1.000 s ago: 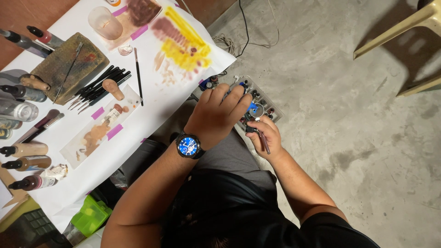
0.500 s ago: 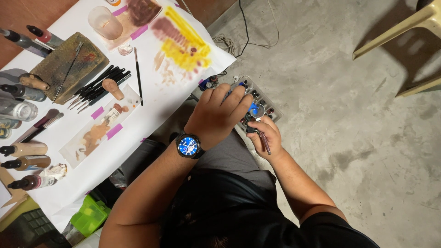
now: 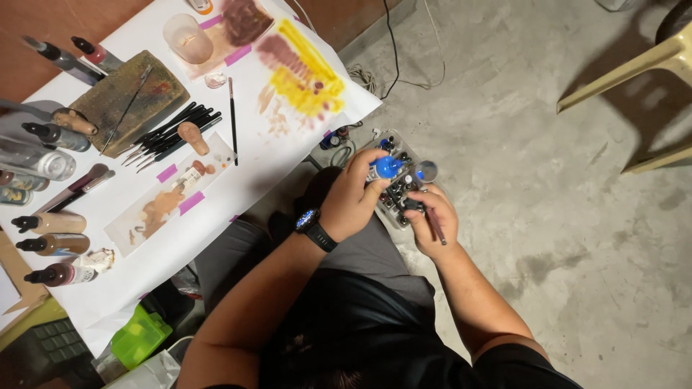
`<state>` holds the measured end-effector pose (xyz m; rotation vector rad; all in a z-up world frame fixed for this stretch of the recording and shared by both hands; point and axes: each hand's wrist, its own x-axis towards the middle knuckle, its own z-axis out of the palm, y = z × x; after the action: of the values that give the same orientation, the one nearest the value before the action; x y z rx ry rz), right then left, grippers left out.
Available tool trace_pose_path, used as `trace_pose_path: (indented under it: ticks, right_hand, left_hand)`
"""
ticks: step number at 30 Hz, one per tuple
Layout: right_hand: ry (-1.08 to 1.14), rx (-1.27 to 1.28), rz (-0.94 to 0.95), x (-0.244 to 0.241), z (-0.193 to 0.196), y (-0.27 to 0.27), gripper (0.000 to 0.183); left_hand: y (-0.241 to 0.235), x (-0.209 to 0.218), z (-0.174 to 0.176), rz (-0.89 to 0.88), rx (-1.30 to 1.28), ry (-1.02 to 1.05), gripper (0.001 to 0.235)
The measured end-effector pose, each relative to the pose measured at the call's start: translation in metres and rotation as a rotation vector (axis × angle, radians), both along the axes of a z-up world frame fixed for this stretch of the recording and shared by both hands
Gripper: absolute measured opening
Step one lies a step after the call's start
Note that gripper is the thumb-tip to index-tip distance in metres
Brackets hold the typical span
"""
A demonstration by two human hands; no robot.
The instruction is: The person is using an airbrush to paint a small model head, including paint preparation and testing the spray on paper.
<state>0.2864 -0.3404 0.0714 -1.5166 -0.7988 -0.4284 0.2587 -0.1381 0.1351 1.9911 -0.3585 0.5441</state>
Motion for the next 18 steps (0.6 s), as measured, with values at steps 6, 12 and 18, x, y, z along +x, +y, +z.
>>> trace_pose_path:
  ticks: [6, 12, 18]
  right_hand:
    - [0.015, -0.065, -0.020, 0.024, 0.013, -0.016, 0.030]
    - [0.014, -0.233, 0.159, 0.035, 0.044, -0.012, 0.025]
    - [0.058, -0.237, 0.418, 0.054, 0.038, -0.023, 0.020]
  left_hand:
    - [-0.001, -0.010, -0.027, -0.130, -0.140, 0.182, 0.041]
    - [0.002, -0.013, -0.015, -0.146, -0.008, 0.169, 0.041]
    - [-0.004, -0.014, -0.064, -0.499, -0.727, 0.627, 0.028]
